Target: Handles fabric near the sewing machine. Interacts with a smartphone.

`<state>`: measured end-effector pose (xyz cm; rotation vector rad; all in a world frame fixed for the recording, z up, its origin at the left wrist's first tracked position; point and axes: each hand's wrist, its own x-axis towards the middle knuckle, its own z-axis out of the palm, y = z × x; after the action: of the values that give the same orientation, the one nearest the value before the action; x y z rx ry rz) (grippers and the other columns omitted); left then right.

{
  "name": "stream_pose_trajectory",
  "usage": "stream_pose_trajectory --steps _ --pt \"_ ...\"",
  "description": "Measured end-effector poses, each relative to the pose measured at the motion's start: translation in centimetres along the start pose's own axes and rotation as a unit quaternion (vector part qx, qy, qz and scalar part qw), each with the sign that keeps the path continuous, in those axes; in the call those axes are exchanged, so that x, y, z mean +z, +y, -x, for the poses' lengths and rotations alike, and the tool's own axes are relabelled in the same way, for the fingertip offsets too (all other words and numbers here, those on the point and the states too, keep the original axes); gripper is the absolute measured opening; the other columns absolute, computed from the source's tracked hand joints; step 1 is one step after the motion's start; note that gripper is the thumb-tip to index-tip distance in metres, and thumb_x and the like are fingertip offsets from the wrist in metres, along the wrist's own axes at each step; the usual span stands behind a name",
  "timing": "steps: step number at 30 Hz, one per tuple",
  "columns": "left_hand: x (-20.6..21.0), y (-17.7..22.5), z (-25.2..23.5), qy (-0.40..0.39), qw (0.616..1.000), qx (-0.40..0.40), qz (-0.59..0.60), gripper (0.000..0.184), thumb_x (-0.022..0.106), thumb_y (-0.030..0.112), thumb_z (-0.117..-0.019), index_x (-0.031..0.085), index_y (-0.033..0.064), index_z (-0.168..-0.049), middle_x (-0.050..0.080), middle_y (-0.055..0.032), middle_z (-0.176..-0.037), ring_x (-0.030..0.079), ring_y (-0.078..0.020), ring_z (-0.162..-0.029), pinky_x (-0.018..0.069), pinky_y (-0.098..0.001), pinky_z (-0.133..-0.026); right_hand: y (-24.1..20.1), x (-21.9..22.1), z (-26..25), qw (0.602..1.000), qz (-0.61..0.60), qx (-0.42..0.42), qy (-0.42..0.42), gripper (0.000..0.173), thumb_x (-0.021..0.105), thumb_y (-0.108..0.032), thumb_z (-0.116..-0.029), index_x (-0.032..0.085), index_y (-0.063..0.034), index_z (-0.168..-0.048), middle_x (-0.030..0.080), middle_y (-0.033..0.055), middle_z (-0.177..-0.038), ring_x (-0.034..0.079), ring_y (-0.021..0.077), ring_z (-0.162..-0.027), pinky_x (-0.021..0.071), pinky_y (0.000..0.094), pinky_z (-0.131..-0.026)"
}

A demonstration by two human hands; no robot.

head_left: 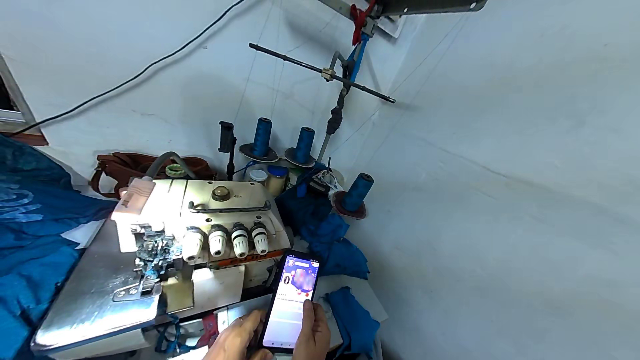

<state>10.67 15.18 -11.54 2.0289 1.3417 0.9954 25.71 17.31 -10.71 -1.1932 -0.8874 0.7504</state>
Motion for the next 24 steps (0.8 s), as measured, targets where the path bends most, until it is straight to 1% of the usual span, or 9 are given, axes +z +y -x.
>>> stream_pose_trajectory --steps 2,4,7,13,18,24 --pt "-0.01 0.03 -0.02 0.0 1.0 -0.001 0.001 0.048 0.08 0.024 -0.0846 0.064 -0.0031 -0.122 0.071 -0.0158 -0.097 0.07 -0.0319 -0.089 0.0567 -0.0525 -0.084 -0.1 0.01 0.02 1.0 0.007 0.001 0.004 0.024 0.05 -0.009 -0.1052 0.066 0.005 -0.094 0.065 0.0038 -0.073 0.064 0.0012 -0.067 0.0542 0.0172 -0.067" --pt "-0.04 0.09 -0.02 -0.002 1.0 -0.003 0.0 0.049 0.079 0.024 -0.085 0.064 -0.0031 -0.122 0.071 -0.0159 -0.097 0.07 -0.0322 -0.089 0.0566 -0.0529 -0.084 -0.21 0.01 0.1 1.0 0.014 0.0 0.011 0.027 0.047 -0.01 -0.1062 0.067 0.0052 -0.094 0.065 0.003 -0.074 0.064 -0.0002 -0.069 0.0542 0.0171 -0.069" --pt "-0.04 0.12 -0.02 -0.002 1.0 -0.003 -0.002 0.048 0.079 0.023 -0.0847 0.064 -0.0034 -0.122 0.07 -0.0166 -0.096 0.07 -0.0329 -0.088 0.0564 -0.0537 -0.084 -0.26 0.0 0.15 1.0 0.008 -0.001 0.014 0.029 0.046 -0.012 -0.1071 0.067 0.0045 -0.094 0.065 0.0022 -0.074 0.064 -0.0007 -0.069 0.0547 0.0172 -0.07" --pt "0.02 0.07 -0.04 -0.002 1.0 -0.002 -0.003 0.048 0.08 0.024 -0.084 0.064 -0.0033 -0.12 0.07 -0.0161 -0.095 0.07 -0.0325 -0.087 0.0566 -0.0529 -0.083 -0.09 -0.06 0.08 1.0 -0.005 -0.002 0.0 0.023 0.051 -0.009 -0.1049 0.066 0.0052 -0.094 0.065 0.0037 -0.073 0.064 0.0009 -0.066 0.0541 0.016 -0.066" --pt "0.0 -0.01 -0.03 -0.003 1.0 0.0 -0.005 0.048 0.079 0.024 -0.0849 0.064 -0.0035 -0.121 0.07 -0.0164 -0.096 0.07 -0.0321 -0.088 0.0566 -0.0523 -0.083 -0.11 -0.19 0.21 1.0 0.004 -0.01 0.009 0.032 0.043 -0.013 -0.1075 0.067 0.0043 -0.094 0.064 0.0017 -0.073 0.065 -0.0007 -0.069 0.0554 0.0176 -0.069" --pt "-0.04 0.04 -0.03 -0.003 1.0 0.002 -0.002 0.049 0.08 0.023 -0.0848 0.063 -0.0051 -0.121 0.07 -0.0178 -0.095 0.069 -0.034 -0.087 0.056 -0.0542 -0.083 -0.28 -0.17 0.32 1.0 0.012 -0.005 0.017 0.034 0.041 -0.014 -0.1086 0.066 0.0056 -0.096 0.064 0.0021 -0.074 0.064 -0.0023 -0.07 0.0549 0.0168 -0.071"
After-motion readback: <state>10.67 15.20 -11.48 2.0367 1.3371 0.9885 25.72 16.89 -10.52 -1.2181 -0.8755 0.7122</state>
